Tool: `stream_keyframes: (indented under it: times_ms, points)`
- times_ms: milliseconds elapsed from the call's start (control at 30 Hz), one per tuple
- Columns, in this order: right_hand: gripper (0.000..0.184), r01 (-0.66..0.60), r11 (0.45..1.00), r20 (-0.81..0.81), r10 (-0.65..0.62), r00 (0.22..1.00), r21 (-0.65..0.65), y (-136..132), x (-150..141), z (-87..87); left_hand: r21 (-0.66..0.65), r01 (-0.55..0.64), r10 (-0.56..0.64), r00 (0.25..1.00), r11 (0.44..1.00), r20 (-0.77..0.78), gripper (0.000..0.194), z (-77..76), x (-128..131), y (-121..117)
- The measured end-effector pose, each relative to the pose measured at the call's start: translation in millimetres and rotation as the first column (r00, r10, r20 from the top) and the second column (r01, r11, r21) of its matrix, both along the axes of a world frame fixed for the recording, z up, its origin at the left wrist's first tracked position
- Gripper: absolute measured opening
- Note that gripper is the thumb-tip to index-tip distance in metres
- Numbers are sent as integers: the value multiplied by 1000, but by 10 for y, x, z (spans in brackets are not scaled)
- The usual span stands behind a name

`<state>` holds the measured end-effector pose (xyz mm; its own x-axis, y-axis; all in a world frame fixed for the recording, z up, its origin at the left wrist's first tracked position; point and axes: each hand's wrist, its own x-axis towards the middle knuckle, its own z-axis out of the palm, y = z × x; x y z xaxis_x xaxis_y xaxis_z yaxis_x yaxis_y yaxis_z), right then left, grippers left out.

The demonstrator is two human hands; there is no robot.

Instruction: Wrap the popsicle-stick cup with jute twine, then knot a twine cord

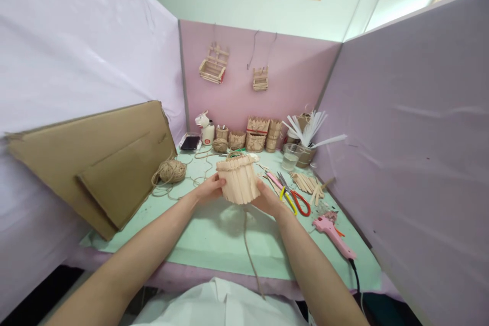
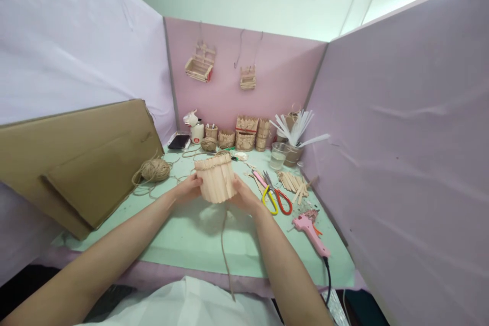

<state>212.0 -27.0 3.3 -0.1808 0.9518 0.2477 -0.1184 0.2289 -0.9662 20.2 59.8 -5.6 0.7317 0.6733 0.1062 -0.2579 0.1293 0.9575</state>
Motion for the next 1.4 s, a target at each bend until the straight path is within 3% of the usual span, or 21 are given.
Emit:
stream_keyframes:
  times_ms: [67,167,233,300,433,533,600,733,867,1000,1200,1400]
  points:
    - [72,-90,996,-23,90,996,-24,-13,-49,-17,5,34,-34,999,999,7,79,-5,7,-2]
    - [75,-68,998,-67,69,995,12,49,-94,-79,108,-107,111,993,988,-32,71,10,35,4]
    - [79,69,995,-86,-63,994,68,122,-106,-131,203,-248,261,965,947,-36,69,23,52,7]
    - [82,242,964,-78,-235,969,112,187,-109,-179,243,-320,331,944,916,-7,71,34,61,-8]
    - [96,512,840,100,-533,840,181,240,-131,-249,267,-275,259,961,924,92,74,65,93,-118]
    - [110,580,775,247,-631,736,251,229,-182,-295,355,-227,197,973,907,119,89,94,142,-213]
    - [114,567,777,312,-629,712,272,213,-219,-322,371,-227,199,974,900,112,100,93,169,-235]
    - [112,467,834,387,-550,740,293,175,-251,-352,356,-334,311,943,873,121,109,28,172,-163]
    - [88,421,833,359,-540,762,358,153,-221,-340,335,-395,393,916,856,76,100,-20,125,-54]
    - [67,468,826,290,-553,781,315,140,-173,-303,379,-320,328,944,869,44,92,1,74,14]
    - [96,393,885,151,-436,887,250,126,-110,-243,414,-187,191,981,891,32,88,27,55,9]
    - [106,334,908,243,-394,886,253,126,-74,-249,523,-132,228,966,842,-123,95,-31,30,33]
